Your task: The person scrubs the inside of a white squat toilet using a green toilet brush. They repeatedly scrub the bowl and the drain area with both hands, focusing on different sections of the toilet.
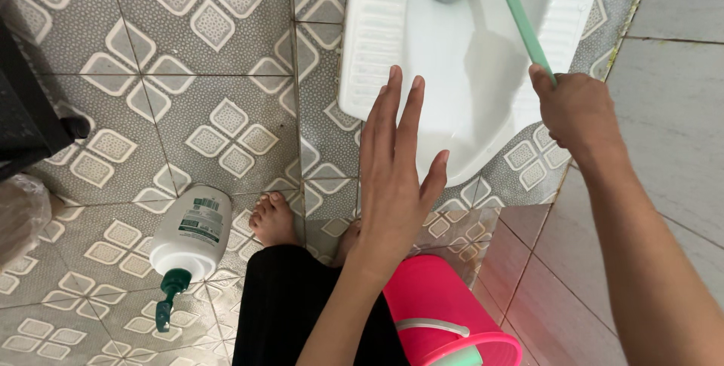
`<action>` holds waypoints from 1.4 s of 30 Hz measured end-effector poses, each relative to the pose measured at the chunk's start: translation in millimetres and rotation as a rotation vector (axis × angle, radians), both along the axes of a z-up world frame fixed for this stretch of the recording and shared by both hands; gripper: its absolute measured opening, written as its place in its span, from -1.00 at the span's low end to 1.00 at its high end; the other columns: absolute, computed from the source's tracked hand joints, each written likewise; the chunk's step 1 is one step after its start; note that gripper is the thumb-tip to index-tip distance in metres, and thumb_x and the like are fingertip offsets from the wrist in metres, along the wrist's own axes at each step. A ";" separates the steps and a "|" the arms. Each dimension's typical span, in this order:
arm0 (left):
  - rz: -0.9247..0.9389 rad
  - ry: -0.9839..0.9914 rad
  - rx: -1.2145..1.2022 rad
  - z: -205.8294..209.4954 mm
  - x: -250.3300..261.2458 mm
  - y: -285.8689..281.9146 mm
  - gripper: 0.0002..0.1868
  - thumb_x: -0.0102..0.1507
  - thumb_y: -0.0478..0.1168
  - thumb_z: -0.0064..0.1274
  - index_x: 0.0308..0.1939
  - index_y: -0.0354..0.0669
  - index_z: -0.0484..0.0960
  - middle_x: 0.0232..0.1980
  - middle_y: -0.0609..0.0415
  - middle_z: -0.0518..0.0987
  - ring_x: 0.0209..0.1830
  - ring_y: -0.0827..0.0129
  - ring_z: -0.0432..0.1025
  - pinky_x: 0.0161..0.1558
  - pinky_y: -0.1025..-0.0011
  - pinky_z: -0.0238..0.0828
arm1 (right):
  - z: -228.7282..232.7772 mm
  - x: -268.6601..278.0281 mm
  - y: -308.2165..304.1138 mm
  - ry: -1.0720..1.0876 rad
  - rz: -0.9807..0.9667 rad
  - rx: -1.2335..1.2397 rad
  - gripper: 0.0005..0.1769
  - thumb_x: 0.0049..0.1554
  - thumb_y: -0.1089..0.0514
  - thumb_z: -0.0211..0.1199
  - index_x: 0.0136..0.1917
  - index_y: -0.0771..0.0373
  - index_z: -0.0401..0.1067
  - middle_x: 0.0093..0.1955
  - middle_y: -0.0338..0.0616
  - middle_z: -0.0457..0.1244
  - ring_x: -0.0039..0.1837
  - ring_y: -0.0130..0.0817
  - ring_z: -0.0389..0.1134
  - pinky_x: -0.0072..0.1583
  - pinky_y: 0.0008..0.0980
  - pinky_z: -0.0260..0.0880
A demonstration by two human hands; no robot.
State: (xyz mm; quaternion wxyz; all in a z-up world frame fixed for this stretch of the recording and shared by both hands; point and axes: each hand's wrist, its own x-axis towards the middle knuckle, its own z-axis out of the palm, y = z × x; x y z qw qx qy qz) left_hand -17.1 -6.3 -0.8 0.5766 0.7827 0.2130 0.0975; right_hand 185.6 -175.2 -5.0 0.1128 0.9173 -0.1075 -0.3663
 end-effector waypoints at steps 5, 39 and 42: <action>0.008 -0.006 0.006 0.0 1.6 0.7 -0.14 0.33 -0.30 0.16 0.64 -0.16 0.05 0.72 -0.19 -0.01 0.69 -0.13 0.09 0.64 -0.04 0.14 | 15.5 -5.4 -3.1 -0.046 0.357 -0.055 -0.26 0.43 -0.33 -0.06 -0.05 0.37 0.58 -0.16 0.35 0.36 -0.01 0.36 0.41 0.04 0.21 0.40; -0.012 0.018 -0.005 8.2 2.2 6.3 -0.15 0.36 -0.26 0.12 0.64 -0.22 0.00 0.71 -0.21 0.02 0.71 -0.13 0.05 0.67 -0.02 0.06 | 9.2 -13.8 15.8 -0.063 0.617 -0.198 -0.29 0.45 -0.26 -0.06 -0.14 0.32 0.60 -0.13 0.19 0.42 -0.08 0.16 0.48 -0.07 0.01 0.50; -0.015 0.041 0.011 14.7 0.5 8.7 -0.16 0.35 -0.26 0.12 0.63 -0.25 0.01 0.68 -0.23 0.06 0.70 -0.12 0.06 0.65 -0.03 0.03 | 9.6 5.4 13.8 -0.075 0.675 -0.184 -0.28 0.52 -0.25 -0.07 -0.11 0.33 0.60 -0.17 0.17 0.43 -0.08 0.12 0.50 -0.07 0.03 0.51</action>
